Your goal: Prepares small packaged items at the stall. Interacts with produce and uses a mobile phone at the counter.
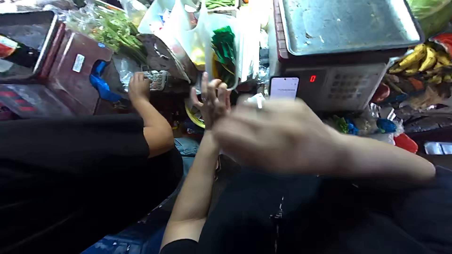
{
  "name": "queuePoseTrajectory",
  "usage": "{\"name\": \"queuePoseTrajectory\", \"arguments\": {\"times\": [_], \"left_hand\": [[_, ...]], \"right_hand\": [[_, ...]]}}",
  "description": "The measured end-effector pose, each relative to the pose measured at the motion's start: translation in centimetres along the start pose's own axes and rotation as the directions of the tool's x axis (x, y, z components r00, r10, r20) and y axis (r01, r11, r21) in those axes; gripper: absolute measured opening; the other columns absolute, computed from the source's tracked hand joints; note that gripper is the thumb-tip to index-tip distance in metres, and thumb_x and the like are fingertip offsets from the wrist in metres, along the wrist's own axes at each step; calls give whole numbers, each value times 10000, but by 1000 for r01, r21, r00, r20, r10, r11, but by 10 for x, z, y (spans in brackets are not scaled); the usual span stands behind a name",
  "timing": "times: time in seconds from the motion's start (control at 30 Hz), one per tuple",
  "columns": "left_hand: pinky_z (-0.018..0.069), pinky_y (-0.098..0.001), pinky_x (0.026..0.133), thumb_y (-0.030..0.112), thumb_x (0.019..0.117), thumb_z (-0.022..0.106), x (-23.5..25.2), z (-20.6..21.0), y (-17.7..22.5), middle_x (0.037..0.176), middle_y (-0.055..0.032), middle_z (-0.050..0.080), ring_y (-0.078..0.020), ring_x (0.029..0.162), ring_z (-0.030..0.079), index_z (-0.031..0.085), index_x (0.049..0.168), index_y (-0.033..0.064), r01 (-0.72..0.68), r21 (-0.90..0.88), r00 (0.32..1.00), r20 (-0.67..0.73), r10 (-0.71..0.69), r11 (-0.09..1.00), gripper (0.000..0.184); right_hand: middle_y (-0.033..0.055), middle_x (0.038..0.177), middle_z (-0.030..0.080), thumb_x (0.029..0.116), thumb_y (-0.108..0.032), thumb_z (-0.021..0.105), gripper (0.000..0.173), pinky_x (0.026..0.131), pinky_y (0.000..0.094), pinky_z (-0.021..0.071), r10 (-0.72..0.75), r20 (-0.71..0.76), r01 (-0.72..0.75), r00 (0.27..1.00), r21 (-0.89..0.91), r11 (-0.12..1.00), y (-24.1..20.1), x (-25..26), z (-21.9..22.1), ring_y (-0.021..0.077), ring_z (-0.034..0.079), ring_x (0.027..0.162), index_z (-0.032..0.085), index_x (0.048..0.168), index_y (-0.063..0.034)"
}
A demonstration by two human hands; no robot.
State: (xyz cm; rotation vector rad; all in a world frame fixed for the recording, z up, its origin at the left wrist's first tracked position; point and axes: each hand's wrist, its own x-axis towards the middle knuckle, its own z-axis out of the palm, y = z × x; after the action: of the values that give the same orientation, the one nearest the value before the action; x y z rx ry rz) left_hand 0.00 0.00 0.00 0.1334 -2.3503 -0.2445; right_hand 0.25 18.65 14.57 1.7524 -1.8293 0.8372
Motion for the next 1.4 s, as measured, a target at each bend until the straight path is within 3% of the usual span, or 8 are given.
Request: {"name": "queuePoseTrajectory", "arguments": {"times": [0.07,0.2,0.53,0.63,0.77,0.97,1.13,1.4], "left_hand": [[147,-685,1186,150,996,585,-17,-3,1,1416,-165,589,-366,1442,420,664,1223,62,-37,-103,999,-8,36,994,256],[202,-623,1201,122,984,620,-25,21,-5,1280,-70,685,-283,1395,500,728,1095,145,-97,3,992,-78,97,995,156],[332,-450,1034,44,918,606,-46,35,-1,1042,-35,745,-205,1069,634,752,963,186,-125,-71,982,-150,114,990,208],[330,-443,1038,41,923,595,-46,33,1,1035,-33,740,-200,1066,632,740,950,180,-131,-98,984,-137,117,987,203],[324,-435,1057,38,949,573,-44,33,-3,1058,-29,721,-196,1102,614,714,998,173,-168,-118,980,-128,152,979,202],[363,-428,1039,43,952,573,-40,34,-3,974,-34,725,-202,1029,639,745,955,163,-182,-106,978,-122,169,978,210],[464,-427,1012,-16,904,606,-26,32,-7,973,-73,712,-260,1068,645,757,915,110,-163,-163,982,-124,143,973,197],[563,-448,907,61,922,700,-23,20,7,1111,-229,657,-359,1030,668,696,1168,18,-20,-198,998,-66,7,980,249]], "right_hand": [[93,979,698,973,-277,621,230,741,410,580,268,282,-237,921,-141,961,60,25,29,246,696,908,703,1089,-96],[309,1448,471,1010,-110,561,513,1079,564,441,714,547,-555,437,-461,692,116,86,76,443,472,1372,428,1433,148],[244,1195,659,1062,-262,508,448,944,599,515,641,734,-657,224,-372,656,108,56,115,423,623,1199,473,1418,8],[216,1120,689,1072,-256,483,513,910,580,532,590,783,-577,197,-394,715,94,60,88,399,660,1118,418,1516,-8],[266,1169,634,1037,-114,503,287,868,551,545,720,619,-558,312,-494,667,91,83,74,417,640,1136,580,1216,96],[374,1541,351,892,-316,760,973,1105,608,397,818,545,-697,184,-514,499,165,83,148,496,387,1431,211,1570,116],[299,1328,604,966,-262,658,473,978,691,455,717,679,-667,158,-462,585,175,83,144,468,575,1256,605,1315,53],[240,1258,633,1013,-157,564,247,962,663,449,514,813,-465,274,-356,811,121,81,108,433,594,1204,689,1132,20]]}}
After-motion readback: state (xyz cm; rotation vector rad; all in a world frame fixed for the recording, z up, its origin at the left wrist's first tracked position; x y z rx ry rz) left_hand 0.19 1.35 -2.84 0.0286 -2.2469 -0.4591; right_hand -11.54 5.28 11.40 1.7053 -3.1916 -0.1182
